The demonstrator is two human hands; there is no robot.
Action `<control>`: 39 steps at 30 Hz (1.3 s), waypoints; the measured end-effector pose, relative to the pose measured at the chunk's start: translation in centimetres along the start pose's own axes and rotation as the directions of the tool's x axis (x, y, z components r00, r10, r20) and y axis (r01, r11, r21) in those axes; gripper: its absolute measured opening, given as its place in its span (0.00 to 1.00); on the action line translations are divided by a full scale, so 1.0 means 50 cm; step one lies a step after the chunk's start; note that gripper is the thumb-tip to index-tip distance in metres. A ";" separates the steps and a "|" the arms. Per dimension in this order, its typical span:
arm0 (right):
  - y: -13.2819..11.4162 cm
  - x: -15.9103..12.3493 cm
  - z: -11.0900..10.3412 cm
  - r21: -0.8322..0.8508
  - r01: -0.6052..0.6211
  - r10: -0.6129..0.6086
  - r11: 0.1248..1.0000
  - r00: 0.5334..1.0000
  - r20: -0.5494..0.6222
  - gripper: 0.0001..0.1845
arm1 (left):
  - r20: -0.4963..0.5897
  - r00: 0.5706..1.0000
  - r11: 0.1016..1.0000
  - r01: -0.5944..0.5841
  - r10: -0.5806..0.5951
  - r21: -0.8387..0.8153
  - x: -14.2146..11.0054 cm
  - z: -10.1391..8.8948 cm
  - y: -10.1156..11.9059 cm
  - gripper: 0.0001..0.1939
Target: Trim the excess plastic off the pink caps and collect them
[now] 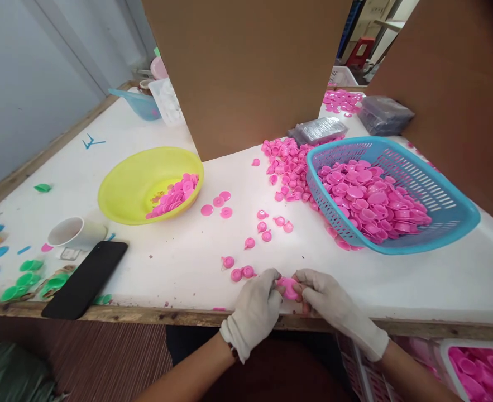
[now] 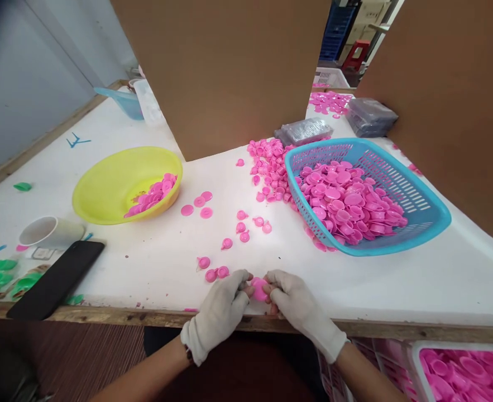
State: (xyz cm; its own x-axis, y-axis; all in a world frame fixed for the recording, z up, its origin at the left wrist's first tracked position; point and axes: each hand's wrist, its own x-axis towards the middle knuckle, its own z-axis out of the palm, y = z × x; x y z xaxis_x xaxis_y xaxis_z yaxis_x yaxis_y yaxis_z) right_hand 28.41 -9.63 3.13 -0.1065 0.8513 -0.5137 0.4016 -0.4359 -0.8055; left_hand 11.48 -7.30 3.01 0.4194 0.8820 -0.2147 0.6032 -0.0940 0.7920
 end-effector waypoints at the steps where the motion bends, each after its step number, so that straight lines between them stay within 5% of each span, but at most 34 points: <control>1: -0.002 0.013 -0.003 -0.001 0.010 -0.010 1.000 1.000 -0.006 0.08 | 0.010 1.000 1.000 0.003 -0.003 0.012 0.013 0.001 -0.002 0.09; 4: -0.004 0.038 -0.005 0.055 -0.026 0.023 0.998 0.998 0.062 0.08 | 0.116 0.987 0.990 0.118 -0.109 -0.072 0.043 0.010 -0.011 0.04; 9: 0.003 0.046 -0.002 0.162 -0.220 0.171 0.962 0.947 0.273 0.07 | 0.432 0.852 0.778 0.478 -0.297 -0.408 0.056 0.021 -0.022 0.05; 12: 0.005 0.053 -0.001 0.141 -0.292 0.246 0.946 0.929 0.276 0.05 | 0.448 0.841 0.745 0.503 -0.303 -0.439 0.059 0.023 -0.027 0.05; 19: 0.006 0.062 0.007 0.146 -0.292 0.243 0.945 0.927 0.284 0.03 | 0.418 0.851 0.830 0.463 -0.319 -0.312 0.063 0.037 -0.032 0.04; 24: 0.007 0.053 -0.009 0.199 -0.164 0.103 0.966 0.953 0.285 0.05 | 0.179 0.974 0.987 0.153 -0.141 -0.054 0.043 0.011 -0.027 0.08; 27: 0.007 0.034 -0.056 0.362 0.079 -0.070 0.929 0.997 -0.038 0.08 | -0.057 0.998 0.986 -0.009 0.019 0.168 0.066 -0.057 -0.031 0.13; 29: 0.005 0.020 -0.088 0.490 0.259 -0.104 0.832 0.941 -0.322 0.12 | -0.209 0.973 0.952 -0.029 0.096 0.305 0.106 -0.118 -0.044 0.12; 31: -0.001 0.016 -0.102 0.504 0.361 -0.133 0.784 0.892 -0.432 0.17 | -0.282 0.953 0.886 0.034 0.111 0.463 0.157 -0.172 -0.066 0.13; 33: -0.010 0.029 -0.089 0.378 0.365 -0.225 0.851 0.903 -0.366 0.23 | -0.279 0.956 0.794 0.102 0.088 0.599 0.206 -0.206 -0.091 0.15; 36: -0.026 0.083 -0.035 -0.102 0.329 -0.342 0.939 0.921 -0.184 0.27 | -0.245 0.969 0.671 0.154 0.042 0.725 0.250 -0.218 -0.122 0.13; 39: -0.037 0.137 0.012 -0.608 0.217 -0.372 0.764 0.918 -0.140 0.27 | -0.215 0.975 0.616 0.140 0.048 0.775 0.248 -0.214 -0.141 0.12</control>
State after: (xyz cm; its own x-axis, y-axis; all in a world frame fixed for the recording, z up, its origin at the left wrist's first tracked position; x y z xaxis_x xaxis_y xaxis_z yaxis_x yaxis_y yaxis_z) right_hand 26.37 -3.17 0.93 -0.1194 0.9843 -0.1302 0.8369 0.0292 -0.5466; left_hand 5.17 9.23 0.86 0.2923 0.9551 -0.0483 0.9563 -0.2919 0.0152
